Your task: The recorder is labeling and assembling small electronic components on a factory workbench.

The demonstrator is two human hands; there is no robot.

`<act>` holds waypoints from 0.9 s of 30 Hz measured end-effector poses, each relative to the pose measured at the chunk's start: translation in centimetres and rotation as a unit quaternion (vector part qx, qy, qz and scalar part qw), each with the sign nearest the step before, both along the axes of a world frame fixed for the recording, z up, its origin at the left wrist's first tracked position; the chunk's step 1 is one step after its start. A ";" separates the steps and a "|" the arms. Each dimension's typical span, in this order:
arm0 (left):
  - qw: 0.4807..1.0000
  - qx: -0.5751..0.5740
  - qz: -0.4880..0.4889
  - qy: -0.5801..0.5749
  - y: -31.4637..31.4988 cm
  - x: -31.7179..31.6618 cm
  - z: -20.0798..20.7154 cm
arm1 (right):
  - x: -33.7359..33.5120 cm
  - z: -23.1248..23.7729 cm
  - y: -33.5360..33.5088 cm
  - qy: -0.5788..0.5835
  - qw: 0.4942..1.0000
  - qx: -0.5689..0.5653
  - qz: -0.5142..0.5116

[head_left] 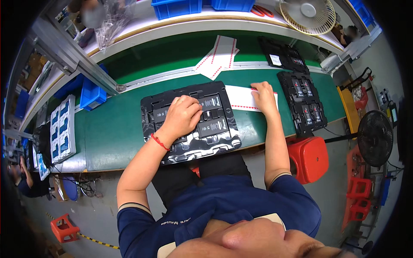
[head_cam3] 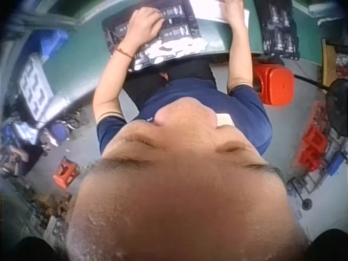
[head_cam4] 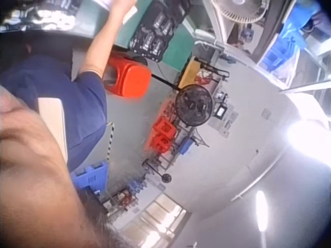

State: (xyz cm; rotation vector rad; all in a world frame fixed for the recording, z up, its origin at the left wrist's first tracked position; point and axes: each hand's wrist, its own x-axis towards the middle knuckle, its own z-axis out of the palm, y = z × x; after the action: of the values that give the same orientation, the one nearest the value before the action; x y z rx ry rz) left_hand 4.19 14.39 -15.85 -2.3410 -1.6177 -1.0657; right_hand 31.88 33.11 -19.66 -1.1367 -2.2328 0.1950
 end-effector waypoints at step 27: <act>0.987 0.076 0.103 -0.092 -1.3 -1.3 2.7 | -3.5 8.9 -12.6 -0.006 0.929 -0.121 0.349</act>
State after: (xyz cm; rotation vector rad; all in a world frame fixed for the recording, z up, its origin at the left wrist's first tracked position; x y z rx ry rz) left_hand 2.92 13.13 -13.18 -1.9809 -1.7263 -1.3390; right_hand 28.34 20.52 -10.80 -0.3974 -2.5892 0.7701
